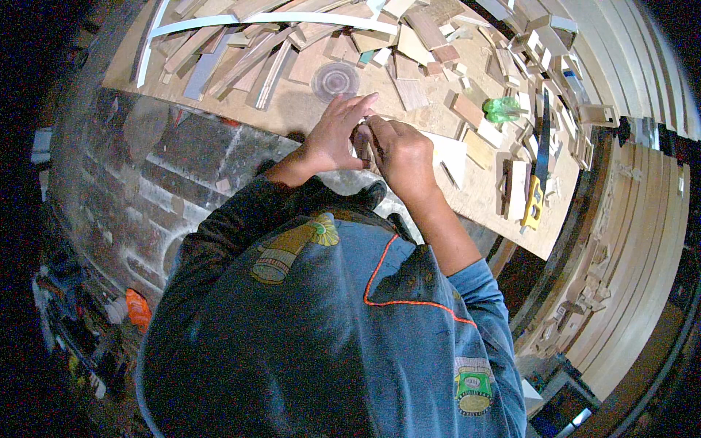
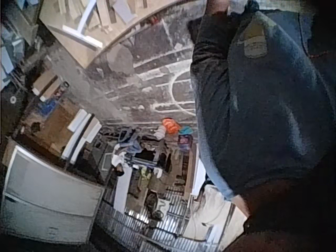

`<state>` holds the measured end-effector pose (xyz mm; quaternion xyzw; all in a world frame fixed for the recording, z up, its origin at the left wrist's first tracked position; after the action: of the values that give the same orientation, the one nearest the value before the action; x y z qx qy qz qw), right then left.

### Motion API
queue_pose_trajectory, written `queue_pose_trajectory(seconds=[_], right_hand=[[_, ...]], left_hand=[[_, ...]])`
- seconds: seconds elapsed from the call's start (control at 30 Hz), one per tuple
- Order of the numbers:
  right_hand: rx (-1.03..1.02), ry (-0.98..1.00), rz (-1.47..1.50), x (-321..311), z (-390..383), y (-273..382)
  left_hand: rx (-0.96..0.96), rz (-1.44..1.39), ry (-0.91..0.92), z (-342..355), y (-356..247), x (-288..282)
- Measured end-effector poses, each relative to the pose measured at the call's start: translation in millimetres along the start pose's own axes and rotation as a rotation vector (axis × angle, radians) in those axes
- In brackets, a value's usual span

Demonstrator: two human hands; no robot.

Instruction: The person constructs small wooden models by cutting wood pieces with a saw, sanding the edges with sandpaper, and applying glue with a brush to join the components.

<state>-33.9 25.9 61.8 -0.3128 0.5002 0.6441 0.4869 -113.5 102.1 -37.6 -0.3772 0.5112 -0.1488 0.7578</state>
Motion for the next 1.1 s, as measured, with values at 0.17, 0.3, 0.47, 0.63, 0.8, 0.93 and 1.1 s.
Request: queue_pose_trajectory(seconds=[0.17,0.3,0.47,0.63,0.8,0.93,1.1], right_hand=[[-0.012,0.063,-0.013,0.7,-7.9,6.7],[-0.021,0.092,-0.007,-1.8,-19.7,15.1],[0.002,0.092,0.053,-7.7,-24.6,24.6],[-0.004,0.062,0.02,-8.9,-19.4,20.7],[-0.035,0.012,-0.019,-2.8,-9.5,10.6],[0.02,0.134,-0.023,-6.4,-14.5,17.2],[0.152,0.093,0.134,-14.7,-27.2,4.4]], left_hand=[[0.011,-0.028,-0.048,0.1,2.7,1.8],[0.034,-0.035,-0.074,-0.3,5.7,4.2],[0.048,-0.019,-0.072,-0.2,2.1,1.9],[0.029,0.014,-0.055,-0.3,1.2,0.1],[0.033,-0.01,-0.051,0.2,0.7,-0.9],[0.035,-0.005,-0.057,0.3,3.3,1.8],[0.043,0.006,-0.038,1.5,2.7,2.2]])
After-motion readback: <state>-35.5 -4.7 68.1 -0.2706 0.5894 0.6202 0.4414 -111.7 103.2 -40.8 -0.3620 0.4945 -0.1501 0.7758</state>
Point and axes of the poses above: each hand's wrist, its own z-axis towards the middle knuckle, its own x-axis out of the palm, y = z × x, the point moved 6 cm from there along z, towards the middle knuckle, and after that the axes turned 4 degrees about y, right-handed, at the moved point
